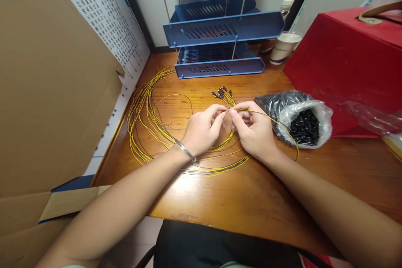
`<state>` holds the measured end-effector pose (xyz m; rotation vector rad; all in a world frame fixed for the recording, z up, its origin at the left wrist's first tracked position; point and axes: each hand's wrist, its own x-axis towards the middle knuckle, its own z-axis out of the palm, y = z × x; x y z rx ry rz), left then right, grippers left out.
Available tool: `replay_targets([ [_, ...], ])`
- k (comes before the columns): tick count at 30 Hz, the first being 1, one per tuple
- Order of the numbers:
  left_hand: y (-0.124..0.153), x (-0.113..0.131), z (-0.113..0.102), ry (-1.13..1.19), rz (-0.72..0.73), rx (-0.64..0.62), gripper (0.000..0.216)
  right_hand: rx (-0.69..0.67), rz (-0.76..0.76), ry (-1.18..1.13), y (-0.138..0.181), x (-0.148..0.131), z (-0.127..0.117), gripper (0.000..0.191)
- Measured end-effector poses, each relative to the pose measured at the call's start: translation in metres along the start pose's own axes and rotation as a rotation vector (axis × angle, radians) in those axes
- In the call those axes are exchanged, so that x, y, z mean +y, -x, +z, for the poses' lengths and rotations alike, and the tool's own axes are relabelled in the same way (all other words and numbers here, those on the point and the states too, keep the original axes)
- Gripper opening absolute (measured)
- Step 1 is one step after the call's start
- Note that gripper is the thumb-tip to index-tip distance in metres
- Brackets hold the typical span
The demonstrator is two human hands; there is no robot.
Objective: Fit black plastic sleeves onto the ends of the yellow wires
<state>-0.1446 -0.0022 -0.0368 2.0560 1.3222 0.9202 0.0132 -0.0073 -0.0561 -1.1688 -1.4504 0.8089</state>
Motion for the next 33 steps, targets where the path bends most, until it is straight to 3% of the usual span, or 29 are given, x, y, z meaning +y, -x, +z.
replay_targets([
  [14,-0.0003,-0.0004,0.0009,0.016,0.010,0.042,0.023,0.012,-0.015,0.049,-0.0005,0.0020,-0.0007,0.013],
  [22,0.0005,0.0005,-0.0007,0.038,0.033,0.002,0.024,-0.005,-0.062,0.022,-0.0011,0.0035,-0.0005,0.010],
  [33,-0.0008,-0.0010,0.0021,0.080,-0.013,0.026,0.023,-0.012,-0.006,0.030,-0.0011,0.0038,-0.0002,0.014],
])
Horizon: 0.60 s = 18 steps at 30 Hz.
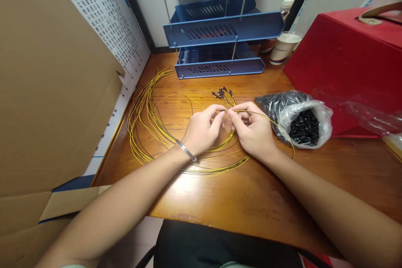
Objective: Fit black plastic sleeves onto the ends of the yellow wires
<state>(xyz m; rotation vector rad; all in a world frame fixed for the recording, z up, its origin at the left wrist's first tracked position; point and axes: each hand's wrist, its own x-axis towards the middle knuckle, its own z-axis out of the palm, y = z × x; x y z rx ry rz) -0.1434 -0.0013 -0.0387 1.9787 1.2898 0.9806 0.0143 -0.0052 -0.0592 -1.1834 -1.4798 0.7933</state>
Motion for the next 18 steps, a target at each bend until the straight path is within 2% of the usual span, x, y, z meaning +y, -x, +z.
replay_targets([
  [7,0.0011,0.0015,-0.0005,-0.027,0.037,-0.036,0.022,-0.041,-0.022,-0.014,0.0005,-0.0002,-0.0016,0.013],
  [13,0.0007,0.0012,-0.0003,-0.045,0.023,-0.003,0.024,-0.003,-0.008,0.018,0.0002,-0.0023,-0.0008,0.017],
  [18,0.0008,0.0012,-0.0010,-0.035,0.030,-0.042,0.025,-0.004,-0.020,0.016,-0.0001,-0.0008,-0.0001,0.016],
])
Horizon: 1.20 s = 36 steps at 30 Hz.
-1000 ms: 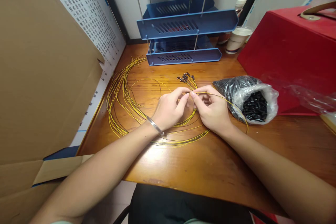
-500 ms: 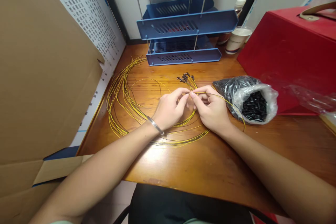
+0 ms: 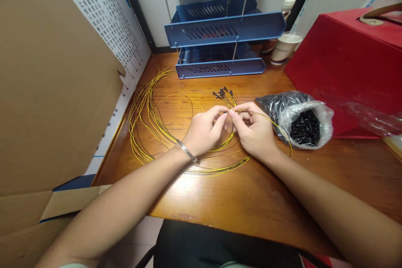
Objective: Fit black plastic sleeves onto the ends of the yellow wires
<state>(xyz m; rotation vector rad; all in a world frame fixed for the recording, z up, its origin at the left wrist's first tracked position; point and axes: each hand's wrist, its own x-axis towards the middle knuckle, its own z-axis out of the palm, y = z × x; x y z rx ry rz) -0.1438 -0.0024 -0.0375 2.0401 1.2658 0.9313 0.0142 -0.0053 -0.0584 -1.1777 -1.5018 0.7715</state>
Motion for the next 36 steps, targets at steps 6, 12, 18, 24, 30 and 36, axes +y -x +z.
replay_targets([
  [6,0.0001,-0.0008,0.0005,-0.006,0.010,0.005,0.023,-0.024,-0.009,-0.010,0.0006,-0.0020,-0.0010,0.019],
  [12,-0.0001,0.0011,0.0008,0.012,-0.008,0.058,0.022,0.018,-0.021,0.017,0.0009,-0.0035,-0.0009,0.015],
  [18,0.0003,0.0015,0.0001,0.015,-0.006,0.015,0.023,0.020,-0.032,-0.018,0.0000,-0.0030,-0.0004,0.017],
  [24,0.0003,0.0012,0.0004,0.011,-0.011,0.021,0.023,-0.012,-0.028,0.026,-0.0001,-0.0015,-0.0013,0.016],
  [30,-0.0002,0.0006,0.0011,0.017,-0.032,0.045,0.023,0.041,-0.040,0.018,0.0004,-0.0012,-0.0008,0.014],
  [36,0.0006,0.0003,0.0004,0.033,-0.005,0.009,0.023,-0.003,-0.011,-0.010,-0.0005,-0.0020,-0.0002,0.018],
])
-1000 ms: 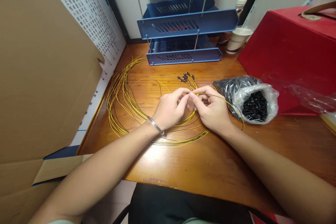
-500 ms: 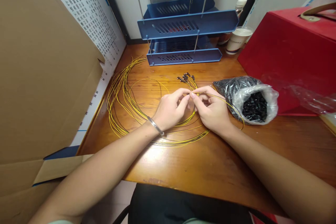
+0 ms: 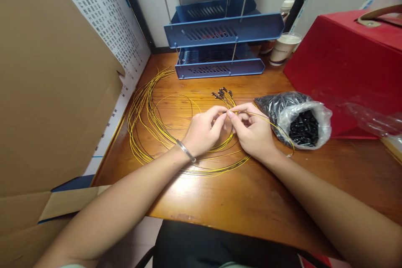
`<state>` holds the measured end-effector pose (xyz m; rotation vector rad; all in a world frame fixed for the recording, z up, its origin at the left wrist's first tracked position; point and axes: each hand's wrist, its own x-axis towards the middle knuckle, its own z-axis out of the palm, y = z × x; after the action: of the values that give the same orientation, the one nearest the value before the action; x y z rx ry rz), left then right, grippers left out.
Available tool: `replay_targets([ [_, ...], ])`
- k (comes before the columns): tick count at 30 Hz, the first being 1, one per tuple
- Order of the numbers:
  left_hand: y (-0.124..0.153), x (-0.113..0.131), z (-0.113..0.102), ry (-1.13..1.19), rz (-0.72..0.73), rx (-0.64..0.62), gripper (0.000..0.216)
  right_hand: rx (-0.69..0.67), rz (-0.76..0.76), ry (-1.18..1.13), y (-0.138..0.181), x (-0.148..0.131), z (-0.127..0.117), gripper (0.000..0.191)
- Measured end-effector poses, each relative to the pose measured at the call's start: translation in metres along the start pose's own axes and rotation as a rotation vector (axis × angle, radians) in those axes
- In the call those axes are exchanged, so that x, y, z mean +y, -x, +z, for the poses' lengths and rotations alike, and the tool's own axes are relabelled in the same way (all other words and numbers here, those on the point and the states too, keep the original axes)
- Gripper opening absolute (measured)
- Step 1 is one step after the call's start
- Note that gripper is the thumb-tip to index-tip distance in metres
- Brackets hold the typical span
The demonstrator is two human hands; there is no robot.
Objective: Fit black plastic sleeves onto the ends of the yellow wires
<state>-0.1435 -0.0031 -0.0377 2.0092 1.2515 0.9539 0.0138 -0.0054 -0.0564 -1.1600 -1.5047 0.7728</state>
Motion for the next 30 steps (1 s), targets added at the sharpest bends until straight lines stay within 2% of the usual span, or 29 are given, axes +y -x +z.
replay_targets([
  [4,-0.0006,-0.0008,0.0000,-0.014,-0.004,0.004,0.024,-0.014,0.007,0.019,0.0006,-0.0012,0.0001,0.015],
  [11,-0.0012,-0.0003,0.0000,-0.007,-0.002,0.007,0.024,0.045,-0.023,0.019,0.0012,-0.0018,-0.0005,0.015],
  [20,0.0001,-0.0010,0.0004,-0.029,0.001,-0.007,0.024,-0.024,0.000,0.030,0.0013,0.0007,-0.0009,0.014],
  [30,-0.0005,-0.0014,-0.0001,-0.013,0.005,-0.017,0.026,0.027,-0.021,0.044,0.0014,-0.0002,-0.0009,0.014],
])
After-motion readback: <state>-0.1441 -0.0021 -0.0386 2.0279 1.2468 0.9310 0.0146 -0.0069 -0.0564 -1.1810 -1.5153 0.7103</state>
